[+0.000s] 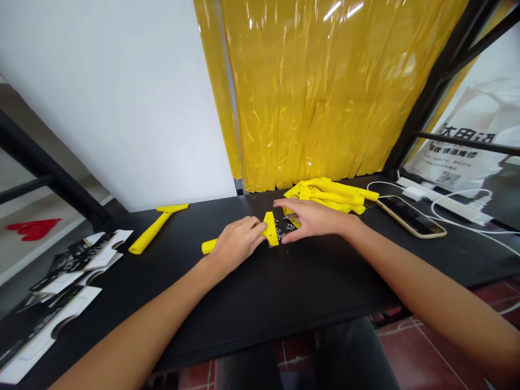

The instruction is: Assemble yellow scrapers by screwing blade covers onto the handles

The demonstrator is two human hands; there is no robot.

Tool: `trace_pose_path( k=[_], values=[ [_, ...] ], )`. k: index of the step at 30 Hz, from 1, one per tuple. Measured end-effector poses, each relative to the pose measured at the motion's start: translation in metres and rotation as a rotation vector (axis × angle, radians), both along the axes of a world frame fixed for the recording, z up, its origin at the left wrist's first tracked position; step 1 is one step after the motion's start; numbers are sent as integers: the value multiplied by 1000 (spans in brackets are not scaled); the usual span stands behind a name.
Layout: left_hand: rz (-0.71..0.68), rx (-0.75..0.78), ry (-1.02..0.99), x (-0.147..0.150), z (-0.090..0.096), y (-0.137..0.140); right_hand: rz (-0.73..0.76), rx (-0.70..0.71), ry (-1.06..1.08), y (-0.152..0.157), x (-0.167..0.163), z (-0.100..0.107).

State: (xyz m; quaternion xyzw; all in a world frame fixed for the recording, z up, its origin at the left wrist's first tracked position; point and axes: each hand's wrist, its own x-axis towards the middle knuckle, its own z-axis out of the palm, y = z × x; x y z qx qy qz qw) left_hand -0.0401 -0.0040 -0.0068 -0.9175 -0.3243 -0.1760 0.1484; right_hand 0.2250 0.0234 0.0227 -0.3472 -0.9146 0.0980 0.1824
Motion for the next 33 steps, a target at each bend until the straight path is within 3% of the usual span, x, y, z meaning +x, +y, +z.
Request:
trace_pose_path(
  k=[7, 15, 17, 21, 25, 33],
  values=[
    [12, 13, 11, 2, -2, -3, 32, -5, 15, -13, -21, -9],
    [96, -25, -45, 0, -7, 0, -23, -20, 71, -11, -12, 1],
    [105, -43, -45, 0, -5, 0, -94, 14, 85, -3, -2, 5],
    [144, -49, -19, 0, -1, -1, -374, 152, -36, 17, 25, 9],
    [154, -39, 2, 0, 3, -1, -601, 162, -203, 29, 40, 8],
    [191, -18, 30, -1, 9, -2, -796, 203, -238, 31, 43, 5]
  ],
)
